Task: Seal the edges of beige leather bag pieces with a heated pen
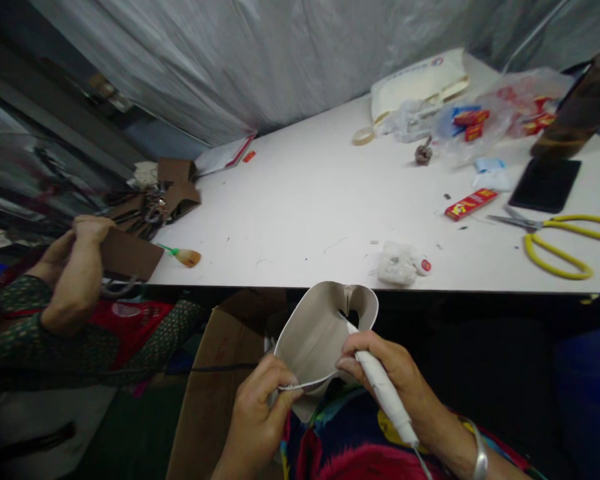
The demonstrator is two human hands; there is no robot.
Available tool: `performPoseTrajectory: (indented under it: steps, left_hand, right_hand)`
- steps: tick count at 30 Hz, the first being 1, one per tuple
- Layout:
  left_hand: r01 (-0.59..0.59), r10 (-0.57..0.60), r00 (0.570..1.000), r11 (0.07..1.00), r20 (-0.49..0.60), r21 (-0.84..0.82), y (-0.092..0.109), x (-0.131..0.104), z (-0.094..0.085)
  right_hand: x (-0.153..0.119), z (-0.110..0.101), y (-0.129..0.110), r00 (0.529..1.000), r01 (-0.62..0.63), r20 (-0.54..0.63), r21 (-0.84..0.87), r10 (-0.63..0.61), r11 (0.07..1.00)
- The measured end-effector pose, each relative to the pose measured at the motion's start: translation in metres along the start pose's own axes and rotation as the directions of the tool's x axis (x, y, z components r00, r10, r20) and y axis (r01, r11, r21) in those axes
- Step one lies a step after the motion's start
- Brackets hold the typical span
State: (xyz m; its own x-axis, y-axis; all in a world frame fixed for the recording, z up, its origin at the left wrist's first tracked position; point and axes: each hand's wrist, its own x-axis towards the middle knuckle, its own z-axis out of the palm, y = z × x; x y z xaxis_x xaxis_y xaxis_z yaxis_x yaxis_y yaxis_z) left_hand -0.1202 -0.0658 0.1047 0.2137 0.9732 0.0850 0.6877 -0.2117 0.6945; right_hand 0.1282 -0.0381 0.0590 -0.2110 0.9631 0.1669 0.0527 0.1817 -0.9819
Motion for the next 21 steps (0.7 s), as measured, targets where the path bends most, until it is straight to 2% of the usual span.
performPoseTrajectory:
  steps: [3, 10, 16, 19, 21]
  left_hand:
    - [0.001, -0.002, 0.999, 1.0, -0.038, -0.028, 0.003, 0.0, 0.0]
    - [0.031, -0.034, 0.998, 0.999, -0.054, -0.043, 0.002, -0.002, 0.001]
    - [0.02, -0.023, 0.998, 0.999, -0.065, -0.051, 0.0, -0.006, 0.003]
    - [-0.002, -0.001, 0.998, 0.999, -0.068, -0.044, -0.002, -0.01, 0.004]
    - [-0.007, 0.004, 0.997, 0.999, -0.074, -0.048, -0.002, -0.012, 0.004]
  right_hand:
    - [0.0, 0.003, -0.003, 0.998, 0.027, 0.049, 0.008, -0.028, 1.0]
    - [0.002, 0.012, 0.001, 0.976, 0.19, 0.118, -0.048, -0.184, 0.981]
    - [0.008, 0.019, 0.002, 0.91, 0.33, 0.312, -0.149, -0.272, 0.932]
    - [0.014, 0.025, -0.008, 0.875, 0.361, 0.404, -0.181, -0.266, 0.915]
    - [0.017, 0.031, -0.014, 0.87, 0.354, 0.429, -0.202, -0.243, 0.913]
